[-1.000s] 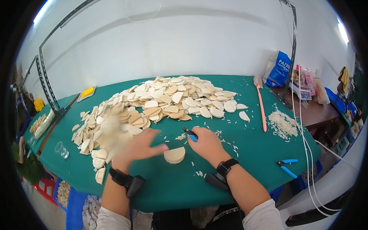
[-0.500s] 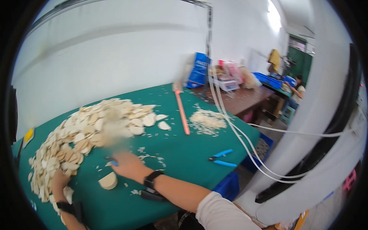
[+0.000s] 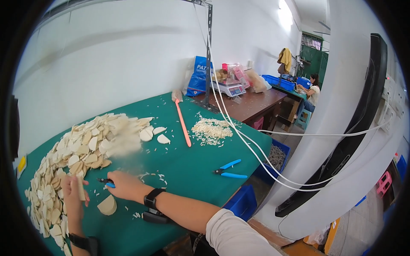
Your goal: Trimming small semi-circular white pieces with blue nippers on a workbench.
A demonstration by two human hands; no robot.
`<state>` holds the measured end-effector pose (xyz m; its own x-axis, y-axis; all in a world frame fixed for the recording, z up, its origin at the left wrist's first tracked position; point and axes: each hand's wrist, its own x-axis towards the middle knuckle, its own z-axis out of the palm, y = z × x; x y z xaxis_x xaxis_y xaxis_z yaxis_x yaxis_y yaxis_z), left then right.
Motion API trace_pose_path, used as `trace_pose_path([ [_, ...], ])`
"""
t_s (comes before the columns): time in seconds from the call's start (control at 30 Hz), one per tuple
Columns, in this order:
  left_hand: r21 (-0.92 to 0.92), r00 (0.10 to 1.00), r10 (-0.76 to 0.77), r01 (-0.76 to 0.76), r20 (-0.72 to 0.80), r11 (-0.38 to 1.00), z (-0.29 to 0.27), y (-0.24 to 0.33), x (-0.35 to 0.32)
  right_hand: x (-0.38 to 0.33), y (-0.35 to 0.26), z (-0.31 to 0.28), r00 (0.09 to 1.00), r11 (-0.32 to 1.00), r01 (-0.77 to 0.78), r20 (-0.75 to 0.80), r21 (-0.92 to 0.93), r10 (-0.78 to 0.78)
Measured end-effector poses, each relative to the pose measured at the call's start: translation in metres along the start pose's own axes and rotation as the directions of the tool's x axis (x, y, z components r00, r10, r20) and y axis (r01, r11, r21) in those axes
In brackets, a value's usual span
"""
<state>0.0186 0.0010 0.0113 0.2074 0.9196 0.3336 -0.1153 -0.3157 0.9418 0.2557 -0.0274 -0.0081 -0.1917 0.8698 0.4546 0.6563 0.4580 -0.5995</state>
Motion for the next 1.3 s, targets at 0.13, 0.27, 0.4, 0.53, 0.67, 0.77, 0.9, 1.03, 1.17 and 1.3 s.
trace_pose_path([
  [0.13,0.139,0.993,-0.081,0.068,0.091,0.988,0.028,-0.003,-0.010,-0.001,0.004,-0.001,0.983,0.984,0.178,-0.047,-0.019,-0.178],
  [0.27,0.558,0.879,0.249,-0.454,0.406,0.694,-0.010,-0.060,0.014,-0.002,-0.017,-0.005,0.974,0.972,0.220,0.034,0.078,-0.223],
  [0.4,0.469,0.958,0.006,-0.146,0.288,0.871,0.040,-0.001,-0.014,-0.007,-0.006,-0.014,0.984,0.984,0.168,0.048,0.064,-0.171],
  [0.53,0.502,0.967,0.084,-0.198,0.241,0.842,0.036,-0.003,-0.015,-0.004,-0.010,-0.014,0.986,0.982,0.162,0.053,-0.093,-0.158],
  [0.67,0.486,0.973,0.116,-0.200,0.197,0.851,0.041,-0.001,-0.015,-0.002,-0.001,-0.015,0.972,0.942,0.227,0.001,-0.247,-0.234],
  [0.77,0.499,0.962,0.148,-0.248,0.231,0.830,0.038,-0.002,-0.014,-0.003,-0.005,-0.016,0.976,0.934,0.206,-0.004,-0.293,-0.217],
  [0.9,0.546,0.955,0.214,-0.294,0.206,0.785,0.041,-0.002,-0.014,-0.004,-0.006,-0.016,0.949,0.913,0.241,-0.117,-0.330,-0.293],
  [1.03,0.550,0.928,0.286,-0.372,0.238,0.748,0.044,-0.002,-0.016,-0.004,-0.007,-0.018,0.952,0.909,0.240,-0.100,-0.340,-0.289],
  [1.17,0.531,0.940,0.264,-0.340,0.216,0.776,0.046,-0.003,-0.016,-0.005,-0.006,-0.019,0.970,0.917,0.199,-0.064,-0.346,-0.235],
  [1.3,0.575,0.909,0.330,-0.417,0.254,0.704,0.042,-0.005,-0.014,-0.007,-0.010,-0.020,0.979,0.915,0.174,-0.040,-0.363,-0.202],
])
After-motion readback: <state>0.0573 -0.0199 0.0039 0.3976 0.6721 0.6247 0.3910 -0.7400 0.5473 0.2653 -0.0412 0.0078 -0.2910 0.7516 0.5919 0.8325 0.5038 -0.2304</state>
